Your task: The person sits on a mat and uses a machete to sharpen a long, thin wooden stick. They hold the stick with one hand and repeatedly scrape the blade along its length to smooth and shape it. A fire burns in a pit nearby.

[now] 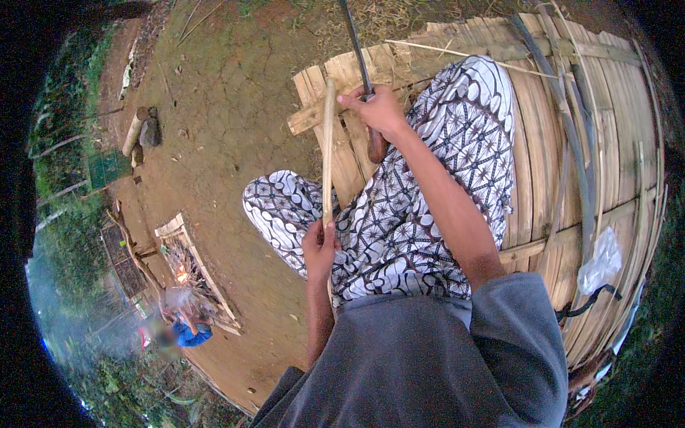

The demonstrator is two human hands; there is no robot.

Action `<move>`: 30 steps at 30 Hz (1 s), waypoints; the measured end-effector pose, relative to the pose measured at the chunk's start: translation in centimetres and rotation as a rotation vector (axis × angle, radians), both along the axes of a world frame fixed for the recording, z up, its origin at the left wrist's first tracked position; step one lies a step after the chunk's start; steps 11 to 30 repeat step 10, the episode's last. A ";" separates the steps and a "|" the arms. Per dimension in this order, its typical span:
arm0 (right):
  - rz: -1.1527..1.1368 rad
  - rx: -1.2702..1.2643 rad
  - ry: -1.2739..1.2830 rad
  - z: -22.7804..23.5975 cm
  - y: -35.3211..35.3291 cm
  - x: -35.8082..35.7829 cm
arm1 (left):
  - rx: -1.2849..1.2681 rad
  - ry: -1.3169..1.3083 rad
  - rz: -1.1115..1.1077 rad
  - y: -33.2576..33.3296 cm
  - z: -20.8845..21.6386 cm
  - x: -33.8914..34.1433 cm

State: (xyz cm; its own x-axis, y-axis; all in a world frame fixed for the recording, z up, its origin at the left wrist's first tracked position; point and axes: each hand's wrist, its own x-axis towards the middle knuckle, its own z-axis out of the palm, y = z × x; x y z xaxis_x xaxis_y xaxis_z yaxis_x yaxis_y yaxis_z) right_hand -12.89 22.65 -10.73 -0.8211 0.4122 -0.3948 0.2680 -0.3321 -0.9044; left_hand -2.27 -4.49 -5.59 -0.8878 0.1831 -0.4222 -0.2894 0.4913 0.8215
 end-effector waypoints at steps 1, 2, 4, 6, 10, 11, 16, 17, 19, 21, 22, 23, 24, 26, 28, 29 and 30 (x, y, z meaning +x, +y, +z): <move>0.005 0.001 -0.011 0.1 -0.2 0.0 | 0.010 0.046 -0.021 0.4 0.0 -0.1; 0.011 0.003 -0.022 0.3 -0.3 0.0 | -0.104 0.216 -0.061 0.4 0.4 -0.2; 0.003 0.118 -0.048 -0.7 0.0 -0.1 | -0.325 0.555 -0.153 0.8 2.8 -1.3; 0.033 0.110 -0.076 -0.2 -0.2 0.0 | -0.206 0.454 -0.083 -0.6 4.2 -1.9; 0.073 0.033 -0.104 0.5 -0.6 -0.3 | 0.185 0.387 -0.052 -2.9 13.2 -1.7; 0.073 0.033 -0.104 0.5 -0.6 -0.3 | 0.185 0.387 -0.052 -2.9 13.2 -1.7; 0.073 0.033 -0.104 0.5 -0.6 -0.3 | 0.185 0.387 -0.052 -2.9 13.2 -1.7; 0.073 0.033 -0.104 0.5 -0.6 -0.3 | 0.185 0.387 -0.052 -2.9 13.2 -1.7; 0.073 0.033 -0.104 0.5 -0.6 -0.3 | 0.185 0.387 -0.052 -2.9 13.2 -1.7; 0.073 0.033 -0.104 0.5 -0.6 -0.3 | 0.185 0.387 -0.052 -2.9 13.2 -1.7; 0.073 0.033 -0.104 0.5 -0.6 -0.3 | 0.185 0.387 -0.052 -2.9 13.2 -1.7; 0.073 0.033 -0.104 0.5 -0.6 -0.3 | 0.185 0.387 -0.052 -2.9 13.2 -1.7; 0.073 0.033 -0.104 0.5 -0.6 -0.3 | 0.185 0.387 -0.052 -2.9 13.2 -1.7; 0.073 0.033 -0.104 0.5 -0.6 -0.3 | 0.185 0.387 -0.052 -2.9 13.2 -1.7; 0.073 0.033 -0.104 0.5 -0.6 -0.3 | 0.185 0.387 -0.052 -2.9 13.2 -1.7; 0.073 0.033 -0.104 0.5 -0.6 -0.3 | 0.185 0.387 -0.052 -2.9 13.2 -1.7; 0.073 0.033 -0.104 0.5 -0.6 -0.3 | 0.185 0.387 -0.052 -2.9 13.2 -1.7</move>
